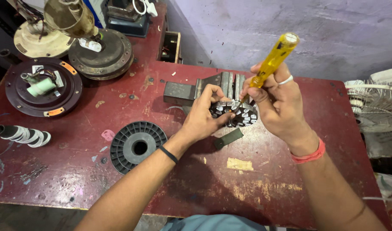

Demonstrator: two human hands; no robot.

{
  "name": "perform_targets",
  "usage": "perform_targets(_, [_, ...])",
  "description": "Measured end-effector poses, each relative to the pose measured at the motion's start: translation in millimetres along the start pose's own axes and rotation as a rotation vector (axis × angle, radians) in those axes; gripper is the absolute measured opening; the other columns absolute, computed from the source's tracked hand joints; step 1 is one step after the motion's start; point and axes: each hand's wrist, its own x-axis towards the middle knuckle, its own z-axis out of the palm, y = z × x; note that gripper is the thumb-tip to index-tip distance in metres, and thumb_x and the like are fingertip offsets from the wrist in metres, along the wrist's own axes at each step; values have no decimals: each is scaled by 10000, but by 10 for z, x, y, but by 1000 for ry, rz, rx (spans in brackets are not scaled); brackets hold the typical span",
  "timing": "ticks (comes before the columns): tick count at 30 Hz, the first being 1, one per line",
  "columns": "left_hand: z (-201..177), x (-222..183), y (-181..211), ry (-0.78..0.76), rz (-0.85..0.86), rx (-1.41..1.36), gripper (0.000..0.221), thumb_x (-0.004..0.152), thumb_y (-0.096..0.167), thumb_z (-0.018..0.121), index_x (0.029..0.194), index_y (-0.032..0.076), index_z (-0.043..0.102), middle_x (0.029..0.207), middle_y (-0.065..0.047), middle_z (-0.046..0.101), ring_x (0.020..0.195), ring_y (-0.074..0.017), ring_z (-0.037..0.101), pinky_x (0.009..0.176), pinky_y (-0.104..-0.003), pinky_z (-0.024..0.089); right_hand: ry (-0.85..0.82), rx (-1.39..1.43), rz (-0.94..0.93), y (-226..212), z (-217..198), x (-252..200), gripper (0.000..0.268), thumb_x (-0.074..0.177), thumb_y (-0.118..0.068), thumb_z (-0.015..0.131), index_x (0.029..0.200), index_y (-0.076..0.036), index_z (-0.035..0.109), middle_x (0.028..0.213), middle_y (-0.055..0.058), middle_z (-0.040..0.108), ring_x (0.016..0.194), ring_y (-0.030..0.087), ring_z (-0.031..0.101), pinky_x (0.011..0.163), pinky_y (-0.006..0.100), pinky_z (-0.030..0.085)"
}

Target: The person inserts small white insulating spacers into the slots of a motor stator held in a bench vise. They repeatedly pick up spacers from a black plastic tray and place them into the stator, occasionally using a yellow-handled screwdriver to adjust or seat the pieces.

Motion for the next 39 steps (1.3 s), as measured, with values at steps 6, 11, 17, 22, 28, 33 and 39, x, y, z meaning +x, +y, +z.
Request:
perform_targets(6, [13,-4,-28,-10,23,-46,554,787,147,883,1168,68,489,1093,-88,766,1047,-185,721,950,-348,548,138,69,-74,13,-132,-171,277,1128,-28,586,1373,-5,458,1005,124,679,955,199,734,800,302,589])
perform_targets(11, [17,-14,-69,-6,14,-81,510,799,121,860,1168,71,510,1074,-86,759,1036,-168,723,950,-333,562,346,46,-194,34,-410,-199,233,1183,-116,581,1368,-37,463,943,181,704,855,264,766,725,364,614])
perform_targets(17, [43,-1,-119,-10,44,-108,522,816,78,846,1147,62,443,1068,-99,745,1041,-171,702,966,-337,549,470,90,-95,107,-488,-265,233,1223,-112,594,1341,-31,410,957,216,712,852,294,767,704,368,605])
perform_targets(22, [27,0,-72,-15,17,-98,528,813,65,837,1148,62,430,1057,-91,742,1033,-166,707,951,-330,550,486,134,-80,152,-384,-147,239,1197,-101,601,1320,-34,408,956,202,719,834,277,762,683,352,600])
perform_targets(28, [-20,3,2,-38,10,-74,590,781,55,849,1221,58,457,1098,-101,778,1017,-184,749,914,-340,570,492,75,-249,107,-221,13,260,1032,-121,682,1219,-64,511,841,103,665,740,204,741,669,332,622])
perform_targets(33, [-22,2,-5,-43,-17,-55,591,788,67,859,1226,66,462,1078,-100,788,1005,-188,763,909,-337,576,464,-93,-289,43,-36,-211,322,991,-151,704,1208,-7,516,851,78,678,747,142,738,698,312,619])
perform_targets(39, [-25,1,-21,-52,-26,-48,580,794,76,853,1225,67,464,1092,-101,787,1009,-193,763,904,-341,577,557,-201,-219,123,46,-534,382,1057,-145,769,1255,-3,475,902,23,574,870,171,764,773,298,627])
